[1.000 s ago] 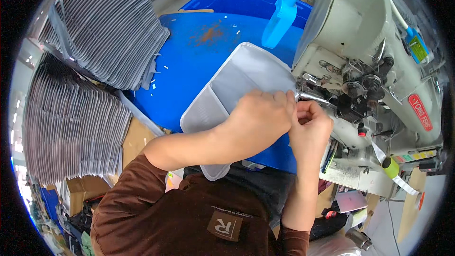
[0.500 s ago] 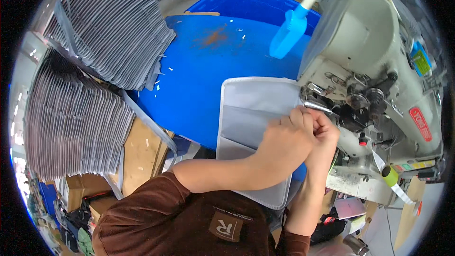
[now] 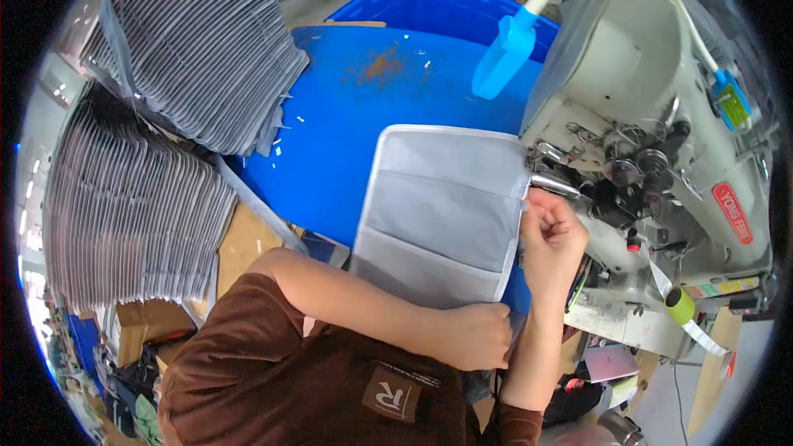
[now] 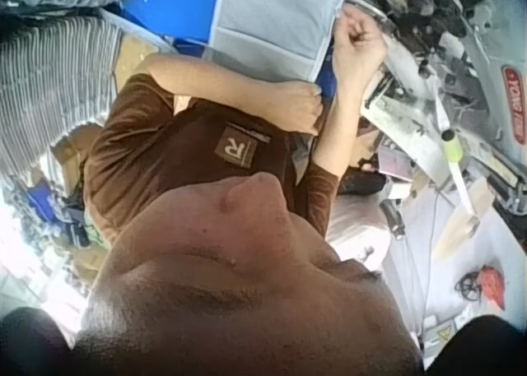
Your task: Sewing fabric and mesh components together using an industrial sewing machine to assemble pouches.
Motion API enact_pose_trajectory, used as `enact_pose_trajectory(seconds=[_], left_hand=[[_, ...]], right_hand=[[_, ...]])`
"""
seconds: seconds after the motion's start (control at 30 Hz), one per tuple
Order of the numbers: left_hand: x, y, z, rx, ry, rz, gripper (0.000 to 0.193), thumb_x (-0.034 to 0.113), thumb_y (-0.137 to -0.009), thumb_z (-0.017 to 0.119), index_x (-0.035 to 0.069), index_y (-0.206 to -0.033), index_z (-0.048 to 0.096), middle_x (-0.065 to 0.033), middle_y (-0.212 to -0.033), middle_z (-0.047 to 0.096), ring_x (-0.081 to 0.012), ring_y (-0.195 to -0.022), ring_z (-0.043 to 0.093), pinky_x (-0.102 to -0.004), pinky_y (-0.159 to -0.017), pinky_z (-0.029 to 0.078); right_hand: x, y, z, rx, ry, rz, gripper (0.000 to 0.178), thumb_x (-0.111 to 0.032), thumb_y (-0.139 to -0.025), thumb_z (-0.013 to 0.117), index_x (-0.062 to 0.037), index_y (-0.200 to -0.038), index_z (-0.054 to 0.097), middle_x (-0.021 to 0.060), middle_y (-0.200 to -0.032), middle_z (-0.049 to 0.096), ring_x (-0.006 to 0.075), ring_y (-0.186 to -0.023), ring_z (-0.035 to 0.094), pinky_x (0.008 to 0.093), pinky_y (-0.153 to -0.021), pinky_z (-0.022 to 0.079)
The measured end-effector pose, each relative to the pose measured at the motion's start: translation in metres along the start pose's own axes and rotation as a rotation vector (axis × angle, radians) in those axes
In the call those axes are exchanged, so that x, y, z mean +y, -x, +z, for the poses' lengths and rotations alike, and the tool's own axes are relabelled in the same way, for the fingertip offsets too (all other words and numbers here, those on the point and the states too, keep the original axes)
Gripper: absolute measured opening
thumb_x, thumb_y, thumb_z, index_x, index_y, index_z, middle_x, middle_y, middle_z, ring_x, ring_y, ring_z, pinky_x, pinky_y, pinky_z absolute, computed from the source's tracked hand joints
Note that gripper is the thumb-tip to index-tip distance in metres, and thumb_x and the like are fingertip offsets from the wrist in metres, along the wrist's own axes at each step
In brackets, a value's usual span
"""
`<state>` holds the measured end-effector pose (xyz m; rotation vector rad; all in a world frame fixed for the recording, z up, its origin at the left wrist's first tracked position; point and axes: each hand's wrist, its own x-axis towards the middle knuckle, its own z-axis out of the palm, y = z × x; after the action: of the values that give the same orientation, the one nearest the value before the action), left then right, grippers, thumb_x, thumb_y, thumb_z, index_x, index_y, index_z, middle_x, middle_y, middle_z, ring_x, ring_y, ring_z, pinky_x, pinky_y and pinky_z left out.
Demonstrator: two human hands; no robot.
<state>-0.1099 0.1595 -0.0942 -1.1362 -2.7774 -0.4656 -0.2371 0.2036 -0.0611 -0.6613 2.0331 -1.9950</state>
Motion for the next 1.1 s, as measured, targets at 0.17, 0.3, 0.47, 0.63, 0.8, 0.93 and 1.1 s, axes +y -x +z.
enact_pose_trajectory(seconds=[0.17, 0.3, 0.47, 0.63, 0.8, 0.93, 1.1], left_hand=[[0.01, 0.001, -0.032, -0.109, 0.184, 0.012, 0.04, 0.038, -0.087, 0.06, 0.01, -0.058, 0.064, -0.0071, -0.06, 0.063, -0.0264, -0.062, 0.063, -0.0383, -0.061, 0.042], [0.007, 0.002, -0.035, -0.135, 0.216, 0.012, 0.037, 0.037, -0.085, 0.061, 0.012, -0.059, 0.066, -0.006, -0.058, 0.063, -0.0264, -0.06, 0.063, -0.0395, -0.059, 0.044], [0.008, 0.002, -0.038, -0.121, 0.223, 0.018, 0.036, 0.036, -0.085, 0.062, 0.012, -0.059, 0.067, -0.0063, -0.058, 0.063, -0.0268, -0.059, 0.064, -0.0398, -0.057, 0.045], [0.012, -0.001, -0.041, -0.116, 0.27, 0.017, 0.033, 0.033, -0.084, 0.063, 0.012, -0.058, 0.067, -0.0068, -0.058, 0.063, -0.0264, -0.057, 0.064, -0.0404, -0.054, 0.046], [0.008, -0.002, -0.037, -0.072, 0.271, 0.035, 0.029, 0.028, -0.082, 0.062, 0.012, -0.058, 0.067, -0.0073, -0.058, 0.064, -0.0267, -0.056, 0.064, -0.041, -0.051, 0.047], [0.005, -0.002, -0.044, -0.087, 0.268, 0.041, 0.022, 0.023, -0.077, 0.062, 0.012, -0.059, 0.067, -0.0077, -0.058, 0.063, -0.0264, -0.057, 0.064, -0.0397, -0.049, 0.049], [0.002, -0.005, -0.035, -0.025, 0.33, 0.042, 0.017, 0.019, -0.074, 0.063, 0.01, -0.059, 0.066, -0.0064, -0.06, 0.064, -0.025, -0.062, 0.065, -0.0387, -0.05, 0.05]], right_hand=[[-0.009, 0.012, 0.013, 0.067, -0.052, -0.068, 0.01, 0.006, -0.092, 0.058, 0.0012, -0.1, 0.058, 0.0001, -0.08, 0.061, 0.0018, -0.07, 0.055, 0.0166, -0.059, 0.043], [-0.004, 0.015, 0.014, 0.036, 0.008, -0.052, 0.004, 0.0, -0.094, 0.059, 0.0021, -0.098, 0.059, -0.0018, -0.077, 0.059, 0.0009, -0.066, 0.048, 0.0171, -0.057, 0.038], [0.0, 0.014, 0.02, 0.104, -0.001, -0.066, 0.006, -0.005, -0.094, 0.061, 0.0012, -0.094, 0.061, -0.0049, -0.07, 0.055, 0.0002, -0.061, 0.041, 0.0171, -0.054, 0.032], [0.001, 0.016, 0.024, 0.149, 0.005, -0.05, 0.008, -0.005, -0.093, 0.063, 0.0014, -0.09, 0.06, -0.0048, -0.067, 0.054, 0.0, -0.058, 0.04, 0.0182, -0.051, 0.031], [0.0, 0.012, 0.024, 0.164, 0.078, -0.023, 0.009, -0.005, -0.091, 0.064, 0.0009, -0.087, 0.059, -0.0037, -0.066, 0.056, 0.0007, -0.055, 0.041, 0.0189, -0.049, 0.033], [-0.001, 0.007, 0.026, 0.205, 0.107, -0.044, 0.01, -0.005, -0.091, 0.065, 0.0007, -0.085, 0.06, -0.0029, -0.065, 0.057, 0.0013, -0.054, 0.042, 0.0193, -0.048, 0.033], [-0.009, 0.004, 0.027, 0.252, 0.205, -0.051, 0.011, -0.006, -0.091, 0.066, 0.0014, -0.085, 0.06, -0.0013, -0.061, 0.058, 0.0023, -0.052, 0.043, 0.0208, -0.048, 0.035]])
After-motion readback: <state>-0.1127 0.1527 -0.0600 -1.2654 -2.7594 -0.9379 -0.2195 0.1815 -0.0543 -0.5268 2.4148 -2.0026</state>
